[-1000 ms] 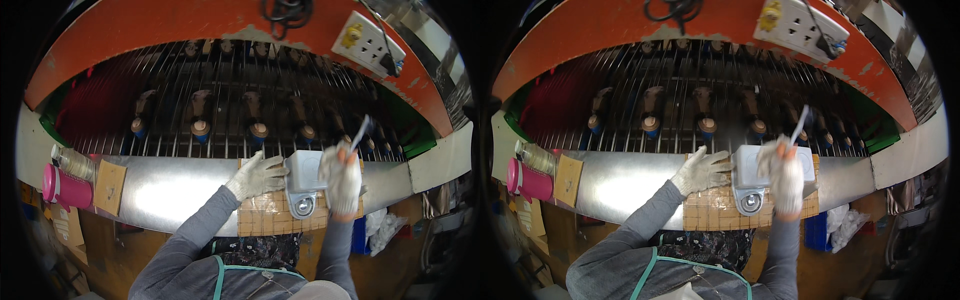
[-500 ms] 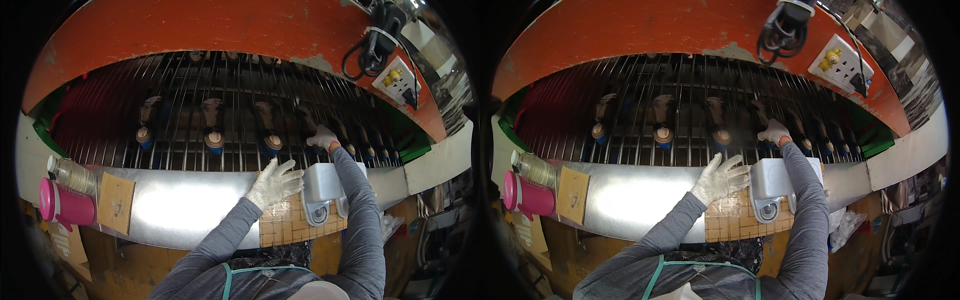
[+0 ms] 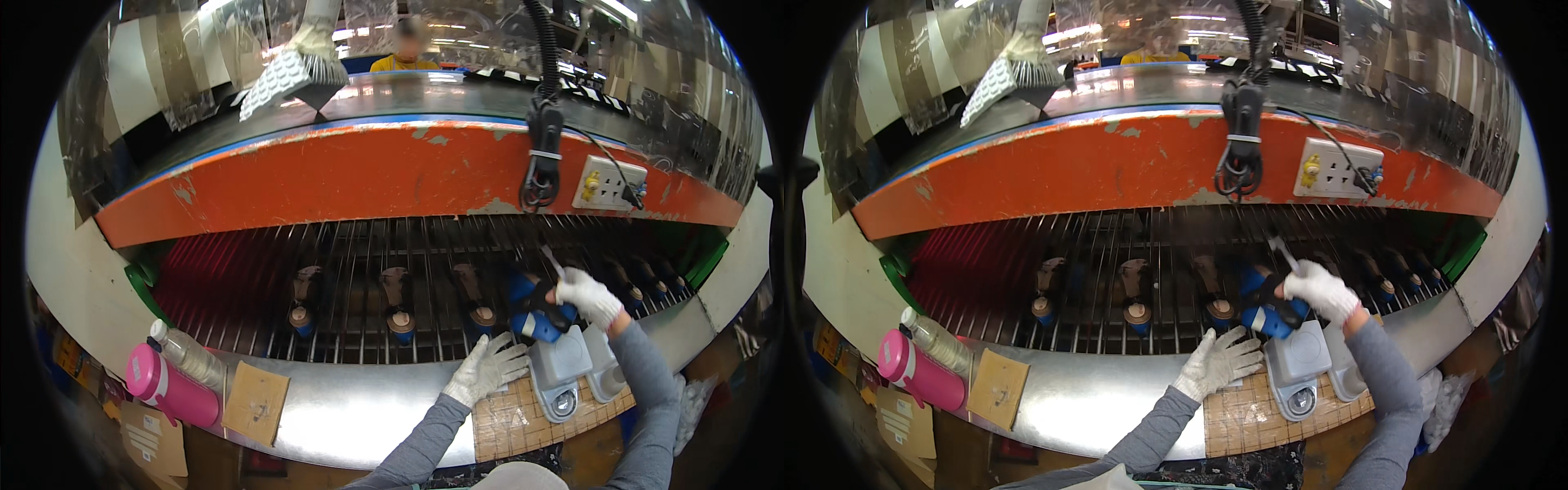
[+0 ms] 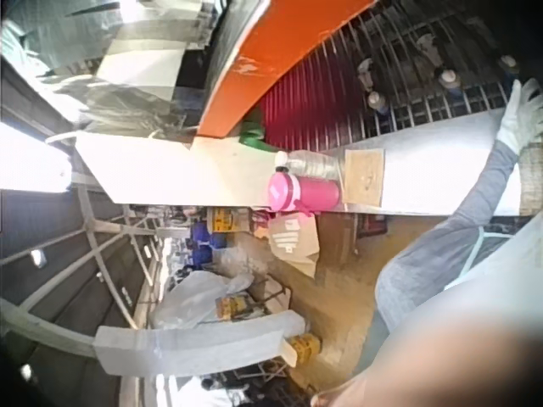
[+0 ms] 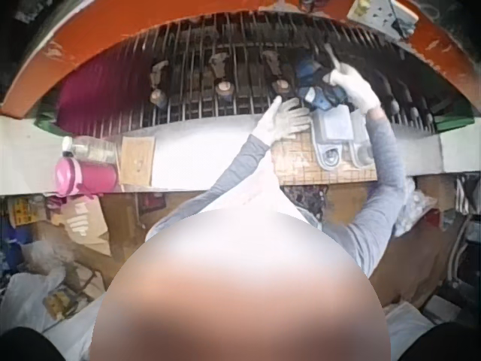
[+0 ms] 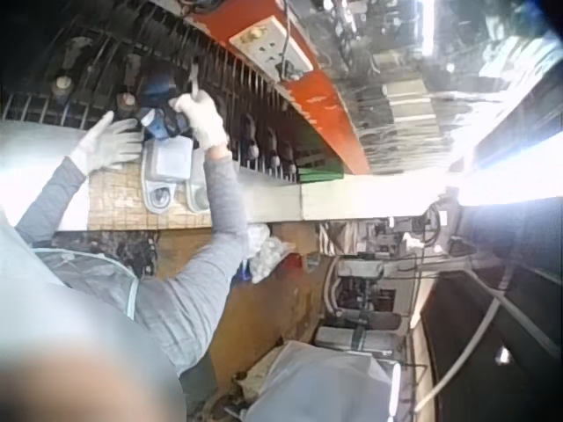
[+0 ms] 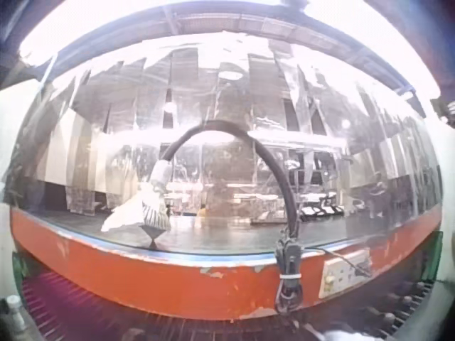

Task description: The person repeatedly applies glue to the sole and strap areas of a blue sandal using a brush. They dip the brush into a container, spread the adhesive, and place the sandal on a rack before repeating the process on another sandal.

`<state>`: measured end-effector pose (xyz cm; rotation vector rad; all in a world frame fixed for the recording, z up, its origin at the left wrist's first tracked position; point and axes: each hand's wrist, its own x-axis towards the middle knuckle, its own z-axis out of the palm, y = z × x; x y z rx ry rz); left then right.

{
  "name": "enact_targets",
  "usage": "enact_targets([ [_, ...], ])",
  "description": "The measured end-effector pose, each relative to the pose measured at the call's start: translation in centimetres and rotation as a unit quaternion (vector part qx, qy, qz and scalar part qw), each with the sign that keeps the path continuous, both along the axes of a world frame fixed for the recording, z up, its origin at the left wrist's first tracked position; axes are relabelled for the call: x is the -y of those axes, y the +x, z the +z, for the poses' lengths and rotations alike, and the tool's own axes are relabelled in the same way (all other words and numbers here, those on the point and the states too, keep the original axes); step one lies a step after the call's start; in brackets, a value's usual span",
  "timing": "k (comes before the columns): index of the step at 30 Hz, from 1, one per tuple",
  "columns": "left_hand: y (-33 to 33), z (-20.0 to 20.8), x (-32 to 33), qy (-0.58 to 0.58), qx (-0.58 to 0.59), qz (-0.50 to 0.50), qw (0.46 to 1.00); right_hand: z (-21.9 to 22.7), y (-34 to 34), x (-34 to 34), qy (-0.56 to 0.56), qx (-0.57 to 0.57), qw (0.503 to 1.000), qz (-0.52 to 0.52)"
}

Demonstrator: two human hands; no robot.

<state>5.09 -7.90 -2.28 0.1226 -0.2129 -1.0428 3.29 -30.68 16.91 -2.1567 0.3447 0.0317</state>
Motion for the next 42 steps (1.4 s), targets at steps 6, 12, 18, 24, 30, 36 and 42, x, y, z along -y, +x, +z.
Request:
enact_targets([
  [6, -6.7, 0.5, -3.2, 0.0, -0.007, -0.043, 0.999, -1.5, -10.6, -5.6, 0.032, 0.035, 0.992, 0.116],
  [12, -12.5, 0.0, -8.4, 0.09, -0.04, 0.011, 0.995, -5.6, -19.5, -5.3, -0.101, 0.199, 0.974, 0.025],
  [18, -12.2, 7.3, -9.0, 0.048, 0.11, 0.301, 0.946, -11.5, -26.9, -2.8, -0.161, 0.177, 0.947, -0.212],
  [24, -11.3, 8.0, -8.4, 0.139, 0.188, 0.457, 0.858, -15.3, -28.2, -1.6, -0.317, 0.149, 0.91, -0.224],
  [30, -10.9, 4.2, -10.9, 0.216, 0.297, 0.502, 0.783, -15.7, -26.2, -1.0, -0.442, 0.151, 0.869, -0.161],
  [36, -11.4, 5.0, -10.2, 0.385, 0.465, 0.627, 0.492, -15.6, -25.1, -1.0, -0.51, 0.16, 0.837, -0.115],
  [42, -12.0, 4.7, -9.8, 0.461, 0.464, 0.618, 0.436, -15.2, -25.6, -0.2, -0.467, 0.126, 0.872, -0.074],
])
